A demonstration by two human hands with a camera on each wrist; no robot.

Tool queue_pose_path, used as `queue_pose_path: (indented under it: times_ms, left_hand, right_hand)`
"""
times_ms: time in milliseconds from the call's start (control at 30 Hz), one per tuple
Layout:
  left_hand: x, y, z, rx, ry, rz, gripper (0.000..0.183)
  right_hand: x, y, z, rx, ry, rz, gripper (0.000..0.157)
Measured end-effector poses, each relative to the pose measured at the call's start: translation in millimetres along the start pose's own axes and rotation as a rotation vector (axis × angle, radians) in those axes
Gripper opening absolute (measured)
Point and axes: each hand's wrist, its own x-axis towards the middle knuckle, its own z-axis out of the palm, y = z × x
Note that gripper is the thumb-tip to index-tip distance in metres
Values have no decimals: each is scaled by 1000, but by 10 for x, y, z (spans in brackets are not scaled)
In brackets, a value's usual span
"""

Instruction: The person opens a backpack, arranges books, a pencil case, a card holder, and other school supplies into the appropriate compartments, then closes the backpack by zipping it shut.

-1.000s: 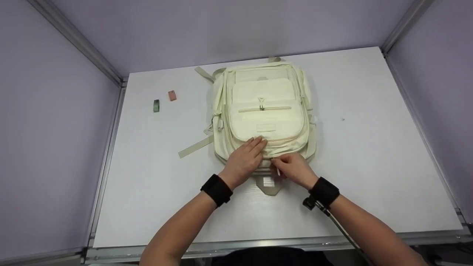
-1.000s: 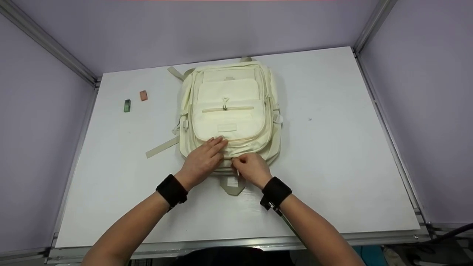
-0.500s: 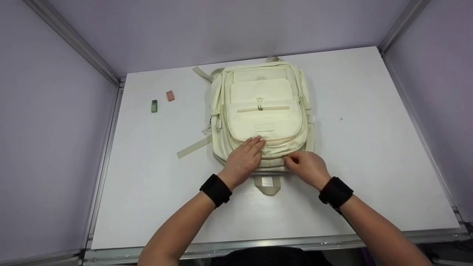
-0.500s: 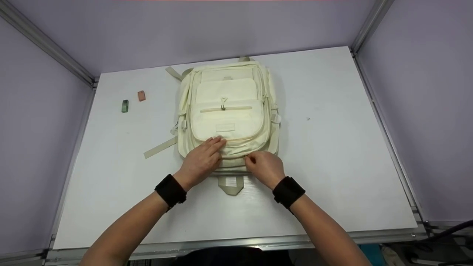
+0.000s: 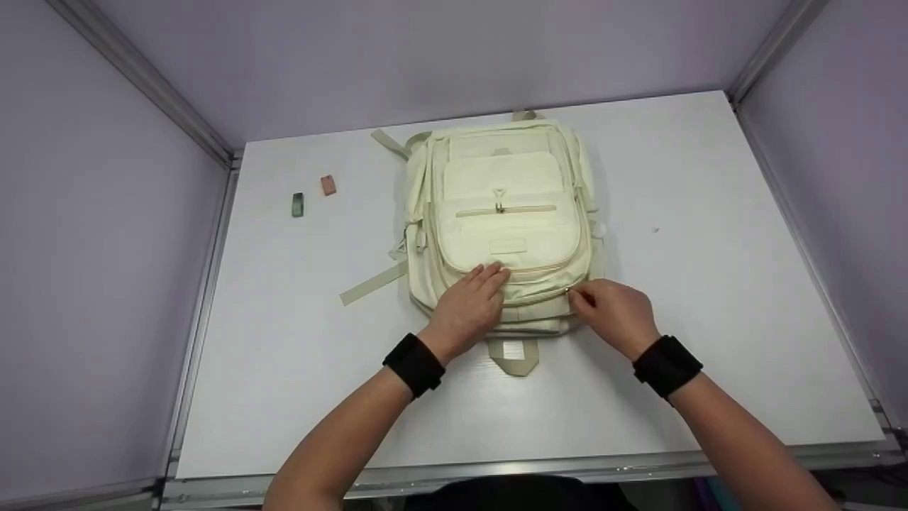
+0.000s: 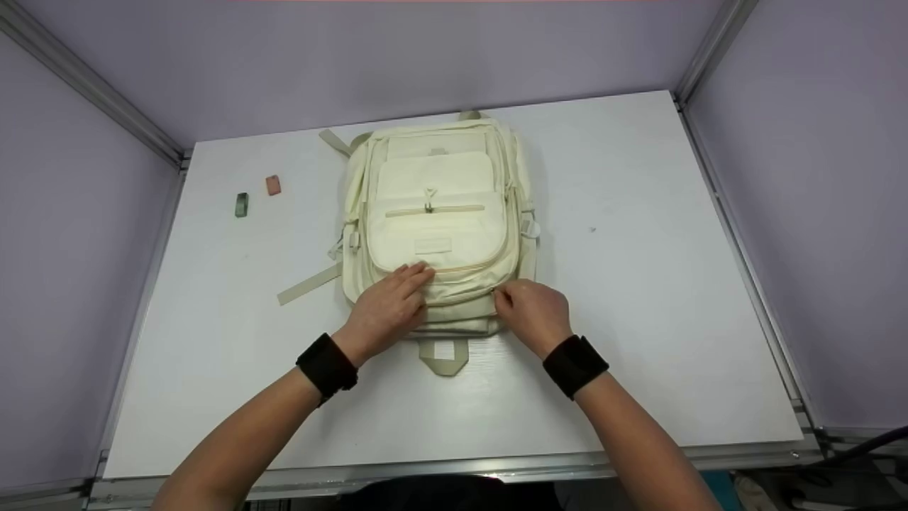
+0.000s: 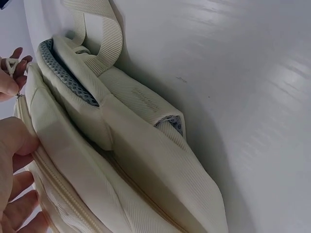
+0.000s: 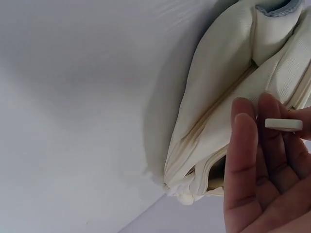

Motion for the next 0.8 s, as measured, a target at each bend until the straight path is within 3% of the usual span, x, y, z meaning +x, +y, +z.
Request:
queue_pose_path:
  times_ms: [400, 667, 800]
  left_hand:
    - [111, 89, -67, 26, -36, -41, 17]
    - [606, 406, -55, 65, 3, 55, 17]
    - [799, 518, 29, 131, -71, 39, 26]
  right_hand:
    - [-7, 79, 80, -44, 101, -78, 16]
    - [-21, 104, 88, -62, 108, -67, 11]
    - [-16, 91, 98, -69, 83, -61, 12]
